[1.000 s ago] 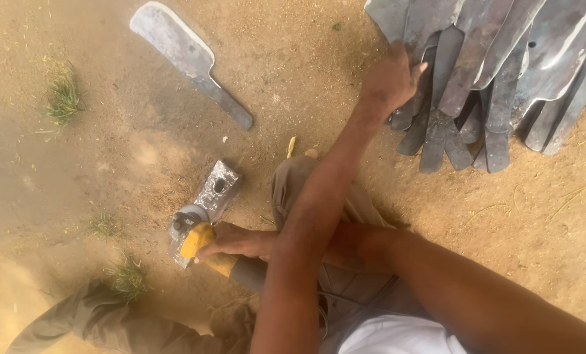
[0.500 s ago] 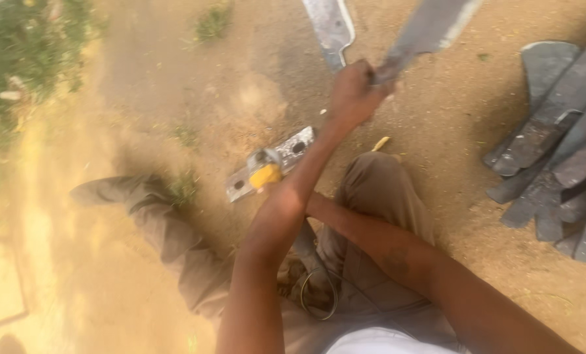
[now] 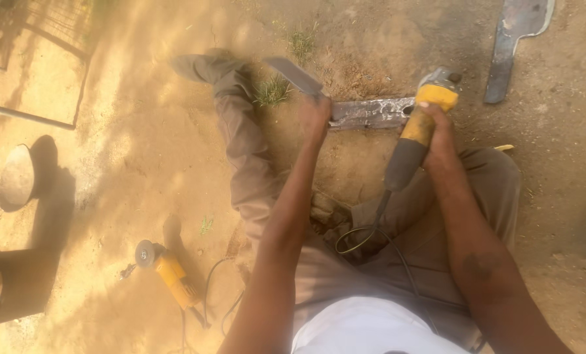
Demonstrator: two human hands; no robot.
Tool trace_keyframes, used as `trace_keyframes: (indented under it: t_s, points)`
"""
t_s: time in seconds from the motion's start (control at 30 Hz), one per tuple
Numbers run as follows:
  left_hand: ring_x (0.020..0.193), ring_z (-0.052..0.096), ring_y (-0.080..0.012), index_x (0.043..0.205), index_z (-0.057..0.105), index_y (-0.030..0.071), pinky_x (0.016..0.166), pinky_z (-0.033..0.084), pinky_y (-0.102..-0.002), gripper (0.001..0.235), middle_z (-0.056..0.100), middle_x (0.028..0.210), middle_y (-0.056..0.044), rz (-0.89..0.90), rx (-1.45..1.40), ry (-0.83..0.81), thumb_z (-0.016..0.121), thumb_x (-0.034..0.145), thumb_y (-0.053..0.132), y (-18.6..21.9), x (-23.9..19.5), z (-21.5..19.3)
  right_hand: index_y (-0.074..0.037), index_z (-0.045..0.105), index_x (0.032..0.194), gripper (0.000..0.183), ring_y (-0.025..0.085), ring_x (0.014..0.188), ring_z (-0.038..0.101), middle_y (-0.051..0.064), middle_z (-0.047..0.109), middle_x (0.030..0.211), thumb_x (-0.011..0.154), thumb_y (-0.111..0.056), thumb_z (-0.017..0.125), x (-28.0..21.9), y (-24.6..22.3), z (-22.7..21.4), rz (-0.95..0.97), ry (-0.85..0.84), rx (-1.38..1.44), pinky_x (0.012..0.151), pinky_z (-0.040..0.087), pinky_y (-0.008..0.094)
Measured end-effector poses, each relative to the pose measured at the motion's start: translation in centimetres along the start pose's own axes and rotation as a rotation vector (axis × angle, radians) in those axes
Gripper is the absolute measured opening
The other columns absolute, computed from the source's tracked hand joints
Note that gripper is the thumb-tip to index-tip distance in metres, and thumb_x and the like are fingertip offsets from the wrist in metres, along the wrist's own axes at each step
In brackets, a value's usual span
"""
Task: The person uses an angle grinder to sharpen and smooth the edges of large metal blades while sitting on the ground.
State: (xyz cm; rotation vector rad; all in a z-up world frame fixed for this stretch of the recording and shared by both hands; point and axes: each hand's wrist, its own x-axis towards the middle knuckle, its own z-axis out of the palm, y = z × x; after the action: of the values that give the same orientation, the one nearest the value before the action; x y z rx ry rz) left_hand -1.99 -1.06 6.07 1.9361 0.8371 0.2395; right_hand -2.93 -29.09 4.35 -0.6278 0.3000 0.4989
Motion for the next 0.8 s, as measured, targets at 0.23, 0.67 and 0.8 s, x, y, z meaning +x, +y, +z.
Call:
trace_keyframes:
  t_s: [0.23, 0.67, 0.8]
  points:
    - [0.048, 0.065, -0.0205, 0.098, 0.071, -0.003, 0.047, 0.052, -0.033, 0.02, 0.069, 0.066, -0.013, 0.191, 0.478, -0.314, 0.063, 0.095, 0.015, -8.0, 0.4, 4.3, -0.001, 0.054, 0.122, 0.048, 0.025, 0.077, 0.068, 0.013, 0.064, 0.092, 0.09, -0.034, 0.069, -1.6, -0.2, 0.8, -0.015, -0.046, -0.098, 0.07, 0.061, 0.04]
    - [0.123, 0.052, -0.0319, 0.139, 0.052, -0.001, 0.107, 0.05, -0.049, 0.045, 0.057, 0.127, -0.017, 1.586, 1.085, -0.477, 0.063, 0.099, 0.017, -11.9, 6.0, 6.9, -0.001, 0.045, 0.137, 0.061, 0.027, 0.095, 0.063, 0.013, 0.058, 0.108, 0.093, -0.037, 0.069, -2.5, 0.1, 0.2, -0.023, -0.031, -0.111, 0.084, 0.059, 0.046]
    - [0.119, 0.056, -0.028, 0.125, 0.061, 0.003, 0.113, 0.055, -0.042, 0.017, 0.06, 0.118, -0.016, 1.212, 1.025, -0.815, 0.049, 0.127, 0.015, -9.7, 8.6, 8.8, -0.001, 0.046, 0.139, 0.067, 0.027, 0.088, 0.062, 0.015, 0.059, 0.103, 0.091, -0.042, 0.067, -2.8, -1.3, 0.2, -0.005, -0.002, -0.124, 0.08, 0.058, 0.043]
